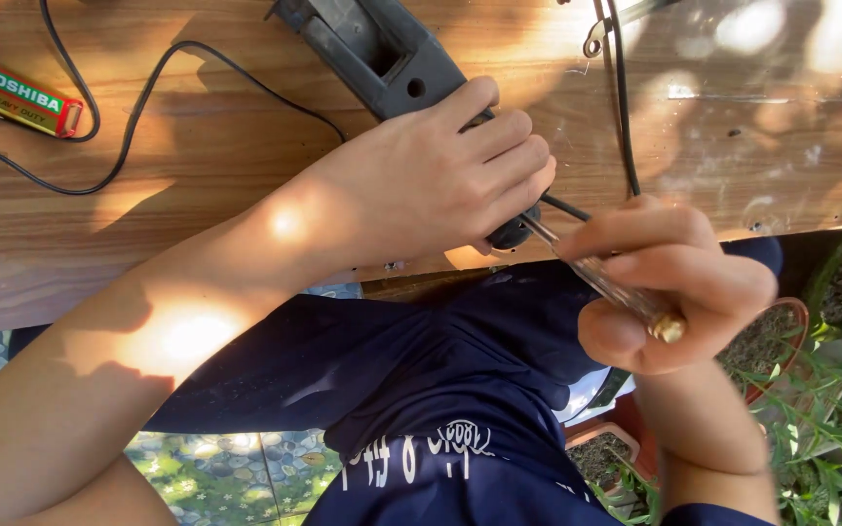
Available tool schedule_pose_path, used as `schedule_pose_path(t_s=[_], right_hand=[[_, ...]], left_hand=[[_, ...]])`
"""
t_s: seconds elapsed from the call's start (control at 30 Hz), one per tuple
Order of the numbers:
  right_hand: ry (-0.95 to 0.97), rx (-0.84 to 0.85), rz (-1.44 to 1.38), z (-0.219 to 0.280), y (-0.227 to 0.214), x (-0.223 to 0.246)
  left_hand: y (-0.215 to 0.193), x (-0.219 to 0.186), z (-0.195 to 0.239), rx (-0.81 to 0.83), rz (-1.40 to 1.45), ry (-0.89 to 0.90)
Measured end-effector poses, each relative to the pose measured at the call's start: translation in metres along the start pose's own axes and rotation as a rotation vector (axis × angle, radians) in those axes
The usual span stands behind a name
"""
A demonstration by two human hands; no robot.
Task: The person uses a screwdriver to remove screws from a black electrical device with an orange switch, then reassembles it by tightening the screws back in place. The work is performed on a wooden table outdoors.
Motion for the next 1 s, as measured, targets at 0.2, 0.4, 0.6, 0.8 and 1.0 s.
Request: schedule_pose_path(t_s=[0.2, 0.4, 0.6, 0.8, 1.0], right_hand=[[0.240, -0.106, -0.146, 0.018, 0.003, 0.002], [-0.213, -0.177, -0.168, 0.021, 0.003, -0.012], [-0.293, -0.134, -0.184, 0.017, -0.009, -0.001], [-0.214, -0.128, -0.137, 0.005, -0.005, -0.005], [-0.137, -0.097, -0.183, 0.014, -0.010, -0.013]], left_hand=[[-0.005, 0.000, 0.005, 0.011, 0.062, 0.004], [-0.005, 0.000, 0.005, 0.001, 0.096, -0.015], [-0.002, 0.001, 0.003, -0.006, 0.087, -0.026], [0.000, 0.002, 0.002, 0.016, 0.081, -0.021], [0.000, 0.002, 0.002, 0.033, 0.059, -0.007]])
Point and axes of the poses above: each hand's wrist, its own z-axis away from the middle knuckle, its own y-axis out of the palm, x = y × z, the point moved 7 cm from there along -z, towards the middle knuckle, and after that the axes turned 2 degrees about -z, right-handed, at the moved point
